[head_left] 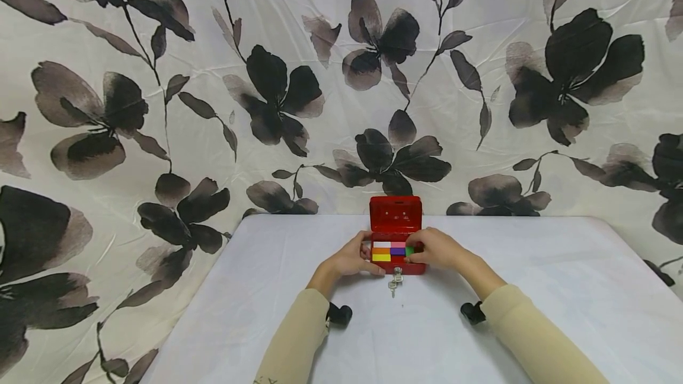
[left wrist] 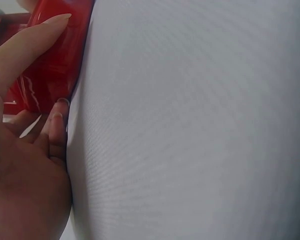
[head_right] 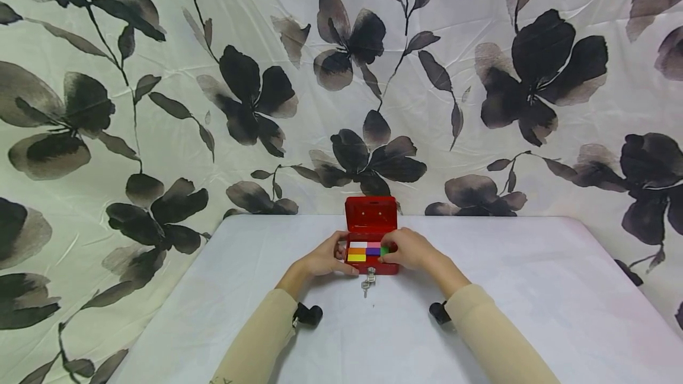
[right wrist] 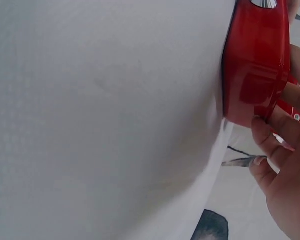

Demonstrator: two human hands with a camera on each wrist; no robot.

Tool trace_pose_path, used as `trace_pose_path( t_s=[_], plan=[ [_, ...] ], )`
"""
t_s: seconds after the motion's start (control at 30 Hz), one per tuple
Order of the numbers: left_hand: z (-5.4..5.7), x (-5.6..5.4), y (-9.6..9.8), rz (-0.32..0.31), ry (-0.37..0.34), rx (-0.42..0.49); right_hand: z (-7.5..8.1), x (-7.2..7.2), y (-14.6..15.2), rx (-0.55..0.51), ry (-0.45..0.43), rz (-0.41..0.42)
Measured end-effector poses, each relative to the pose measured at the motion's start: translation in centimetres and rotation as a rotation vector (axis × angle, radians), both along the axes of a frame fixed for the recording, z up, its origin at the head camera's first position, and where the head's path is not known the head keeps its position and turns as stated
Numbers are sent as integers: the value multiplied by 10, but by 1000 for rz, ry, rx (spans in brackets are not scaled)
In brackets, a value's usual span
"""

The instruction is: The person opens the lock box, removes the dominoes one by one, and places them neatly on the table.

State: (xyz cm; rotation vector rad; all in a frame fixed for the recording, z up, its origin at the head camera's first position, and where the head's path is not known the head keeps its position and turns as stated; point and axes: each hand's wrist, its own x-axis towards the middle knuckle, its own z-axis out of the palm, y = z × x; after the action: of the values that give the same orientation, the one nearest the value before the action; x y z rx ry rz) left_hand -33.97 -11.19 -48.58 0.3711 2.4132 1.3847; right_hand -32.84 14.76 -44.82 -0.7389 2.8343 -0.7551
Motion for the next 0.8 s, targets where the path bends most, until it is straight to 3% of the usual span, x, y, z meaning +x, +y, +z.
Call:
trace_pose_path(
  t_s=[0.27, 0.8],
  plan=[
    [-1, 0, -1, 3, 0, -2, -5, -3, 6, -113, -20, 53],
    [-1, -1, 0, -9, -1, 5, -5, 4, 10, -245, -13, 15]
  ],
)
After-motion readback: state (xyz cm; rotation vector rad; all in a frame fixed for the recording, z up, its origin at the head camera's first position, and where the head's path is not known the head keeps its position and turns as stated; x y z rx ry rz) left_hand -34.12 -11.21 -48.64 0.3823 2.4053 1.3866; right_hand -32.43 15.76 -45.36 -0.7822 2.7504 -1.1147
